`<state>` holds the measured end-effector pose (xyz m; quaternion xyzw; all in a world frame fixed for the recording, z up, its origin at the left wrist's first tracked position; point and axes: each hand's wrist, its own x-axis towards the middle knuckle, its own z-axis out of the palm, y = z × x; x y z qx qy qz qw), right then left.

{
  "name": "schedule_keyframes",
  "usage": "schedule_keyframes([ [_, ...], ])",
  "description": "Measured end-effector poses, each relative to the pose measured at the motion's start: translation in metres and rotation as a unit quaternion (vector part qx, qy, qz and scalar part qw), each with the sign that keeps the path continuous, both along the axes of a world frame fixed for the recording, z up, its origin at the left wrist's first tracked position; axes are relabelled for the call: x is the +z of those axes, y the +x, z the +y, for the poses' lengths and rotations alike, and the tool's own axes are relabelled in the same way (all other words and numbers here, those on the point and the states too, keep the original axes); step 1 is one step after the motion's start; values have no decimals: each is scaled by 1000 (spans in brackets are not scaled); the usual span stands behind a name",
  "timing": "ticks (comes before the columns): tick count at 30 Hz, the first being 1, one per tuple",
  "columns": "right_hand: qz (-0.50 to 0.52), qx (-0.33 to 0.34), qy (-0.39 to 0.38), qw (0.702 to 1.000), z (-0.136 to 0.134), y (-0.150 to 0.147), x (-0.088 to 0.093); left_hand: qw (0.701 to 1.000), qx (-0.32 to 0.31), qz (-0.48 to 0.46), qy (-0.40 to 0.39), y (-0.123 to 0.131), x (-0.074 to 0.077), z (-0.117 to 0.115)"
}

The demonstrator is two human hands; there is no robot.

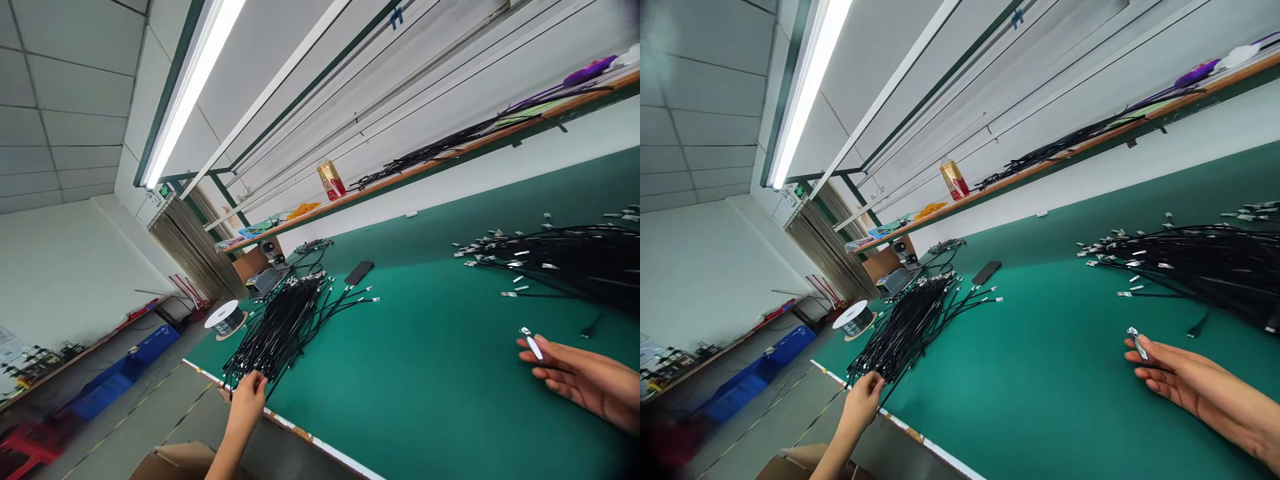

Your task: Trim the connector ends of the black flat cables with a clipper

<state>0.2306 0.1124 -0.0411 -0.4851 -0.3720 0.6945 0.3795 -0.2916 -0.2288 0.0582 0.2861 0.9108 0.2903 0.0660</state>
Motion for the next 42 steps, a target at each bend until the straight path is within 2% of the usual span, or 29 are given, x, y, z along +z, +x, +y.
schedule_keyframes([
  [3, 58, 61, -41, 996, 9, 7, -11, 988, -58, -102, 97, 36, 15, 31],
  [6, 54, 53, -53, 996, 9, 9, -6, 949, -136, -235, 157, 87, 16, 66],
  [8, 49, 40, -65, 996, 2, 8, 8, 911, -182, -334, 157, 126, 7, 90],
  [12, 66, 28, -58, 996, -16, 3, 37, 827, -248, -485, 139, 201, -24, 140],
  [14, 92, 46, -29, 994, -23, 1, 43, 793, -269, -523, 158, 232, -36, 167],
  [17, 118, 81, 30, 989, -30, -3, 45, 754, -294, -551, 205, 268, -46, 209],
  [20, 88, 106, 106, 985, -36, -10, 47, 721, -328, -561, 242, 296, -53, 244],
  [24, -45, 100, 242, 964, -40, -16, 51, 694, -376, -563, 246, 317, -69, 264],
  [27, -111, 103, 294, 944, -43, -15, 51, 681, -406, -567, 223, 320, -80, 264],
  [29, -145, 124, 314, 930, -44, -13, 50, 676, -418, -571, 209, 317, -82, 260],
  [33, -179, 160, 305, 921, -42, -10, 44, 672, -432, -574, 182, 312, -76, 254],
  [42, -151, 201, 231, 940, -43, -12, 42, 683, -437, -566, 147, 312, -66, 250],
])
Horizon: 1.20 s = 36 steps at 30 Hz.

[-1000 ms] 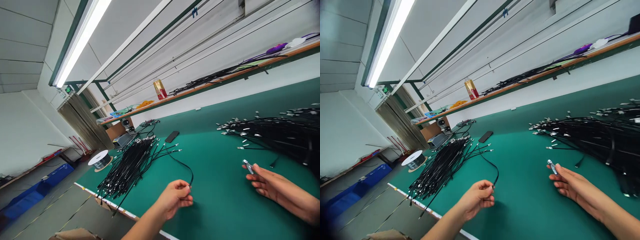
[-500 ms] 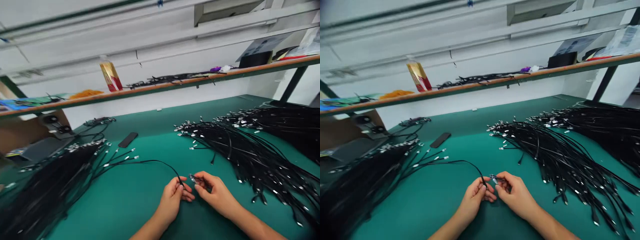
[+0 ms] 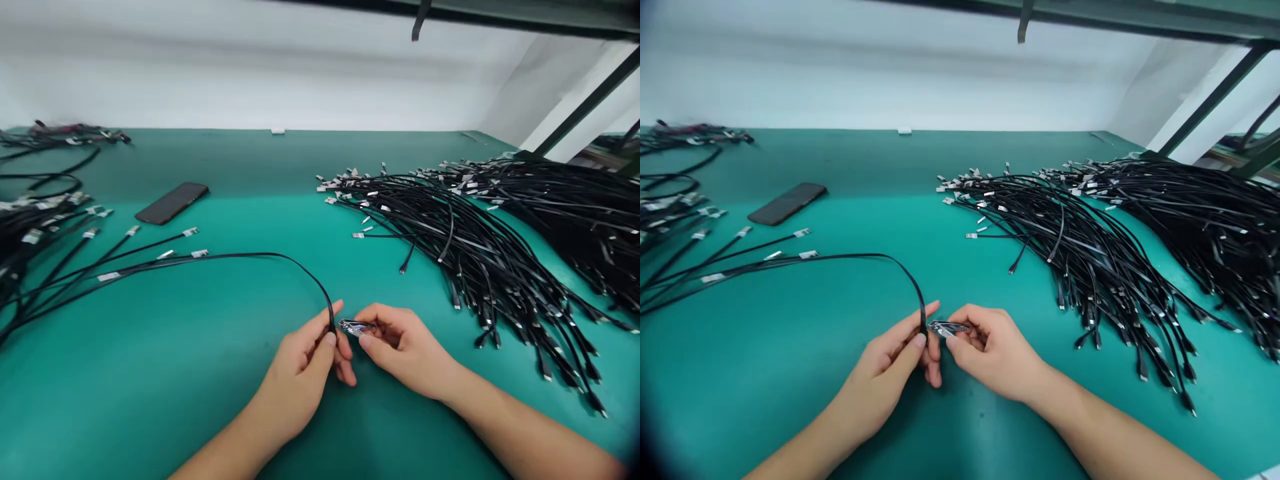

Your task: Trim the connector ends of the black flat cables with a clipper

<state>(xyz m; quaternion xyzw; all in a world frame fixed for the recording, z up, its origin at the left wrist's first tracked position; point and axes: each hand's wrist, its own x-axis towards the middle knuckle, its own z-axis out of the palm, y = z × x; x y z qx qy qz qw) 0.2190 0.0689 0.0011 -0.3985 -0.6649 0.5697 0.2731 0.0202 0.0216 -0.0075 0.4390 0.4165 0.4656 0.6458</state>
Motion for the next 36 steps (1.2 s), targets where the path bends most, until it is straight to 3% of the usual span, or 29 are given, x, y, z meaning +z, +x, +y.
schedule_keyframes([
  [16, 1, -1, -50, 999, -2, 0, 7, 1000, -14, 20, 1, -1, 8, 1],
  [36, -67, 3, -8, 998, 0, 2, 16, 994, -32, 99, 22, 0, 9, 0],
])
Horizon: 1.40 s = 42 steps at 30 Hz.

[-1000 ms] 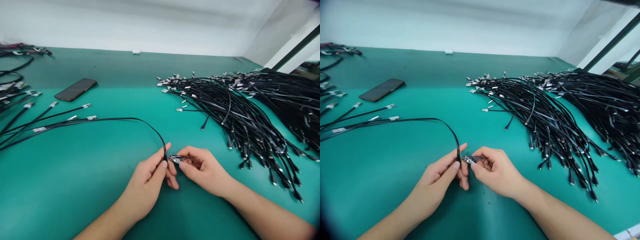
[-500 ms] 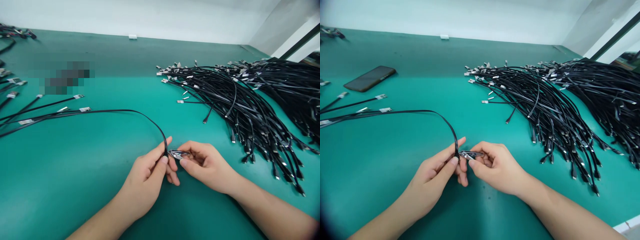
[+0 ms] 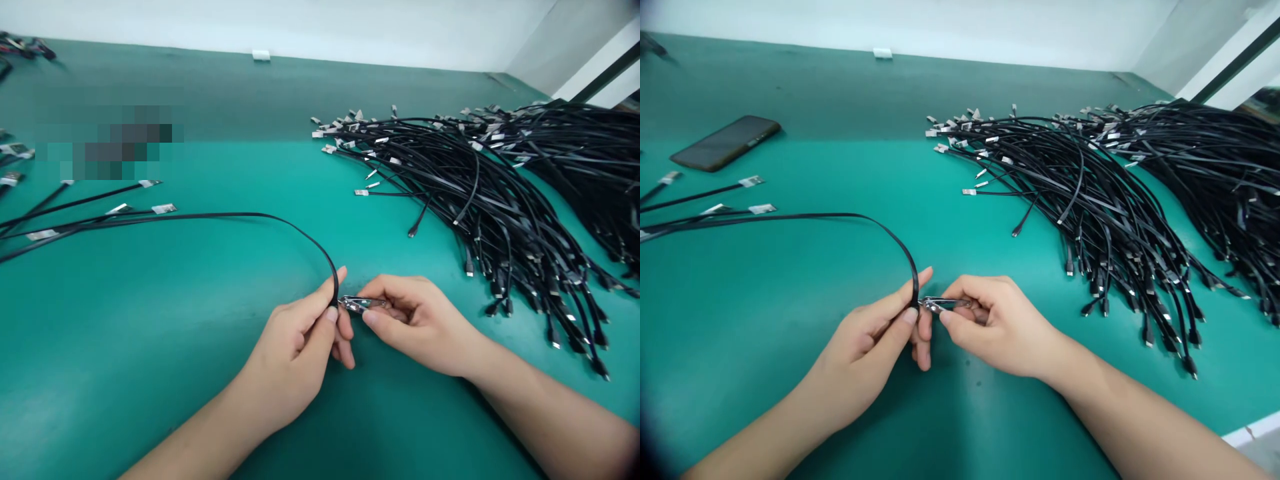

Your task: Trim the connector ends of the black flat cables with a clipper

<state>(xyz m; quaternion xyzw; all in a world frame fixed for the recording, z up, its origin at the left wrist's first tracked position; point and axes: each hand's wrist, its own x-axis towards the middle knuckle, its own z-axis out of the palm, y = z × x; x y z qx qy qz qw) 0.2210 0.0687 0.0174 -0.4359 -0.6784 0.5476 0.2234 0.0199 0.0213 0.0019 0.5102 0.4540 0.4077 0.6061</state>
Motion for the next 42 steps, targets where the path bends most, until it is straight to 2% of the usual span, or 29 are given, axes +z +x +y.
schedule_keyframes([
  [6, 1, 19, -15, 1000, 2, 2, 4, 999, -11, 19, 23, -1, -2, -2],
  [11, -14, 31, 3, 999, 2, 3, 5, 999, -9, 20, 24, -1, -1, -2],
  [18, 50, -25, -52, 997, 5, -2, 5, 999, -2, 18, 35, 0, -2, -1],
  [29, 76, -7, -101, 992, -1, -5, 6, 999, 27, -5, 26, -1, 0, -2],
  [35, 69, -40, -102, 992, -9, -9, 4, 1000, 27, 1, -1, -1, 1, -2],
  [42, 70, -31, -117, 990, -10, -11, 5, 1000, 24, 2, 8, -3, -2, -5],
])
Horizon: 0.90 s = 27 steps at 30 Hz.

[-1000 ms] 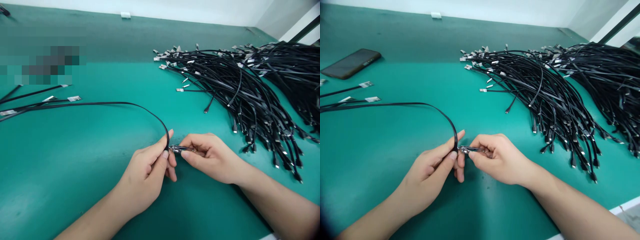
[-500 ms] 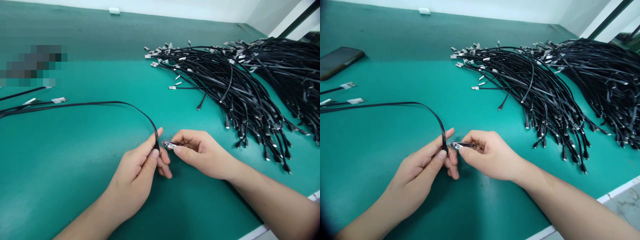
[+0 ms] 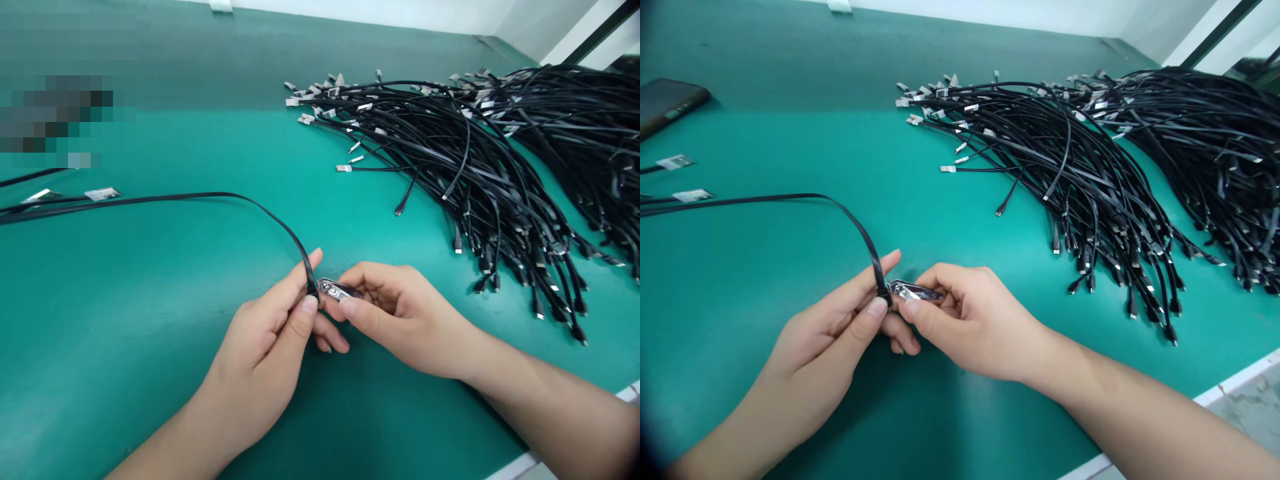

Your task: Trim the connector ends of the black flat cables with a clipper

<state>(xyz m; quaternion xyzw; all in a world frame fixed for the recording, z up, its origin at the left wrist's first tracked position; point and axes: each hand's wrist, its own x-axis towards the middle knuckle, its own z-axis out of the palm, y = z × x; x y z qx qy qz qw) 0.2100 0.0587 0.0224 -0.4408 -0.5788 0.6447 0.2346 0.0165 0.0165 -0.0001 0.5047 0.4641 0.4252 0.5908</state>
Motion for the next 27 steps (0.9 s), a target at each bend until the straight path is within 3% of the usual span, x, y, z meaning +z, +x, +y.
schedule_keyframes([
  [19, -4, 4, -8, 1000, -1, 2, 1, 1000, -17, 1, -7, 2, 3, 4],
  [27, -38, -2, 38, 999, -1, 3, 0, 1000, -20, 20, 3, 3, 6, 4],
])
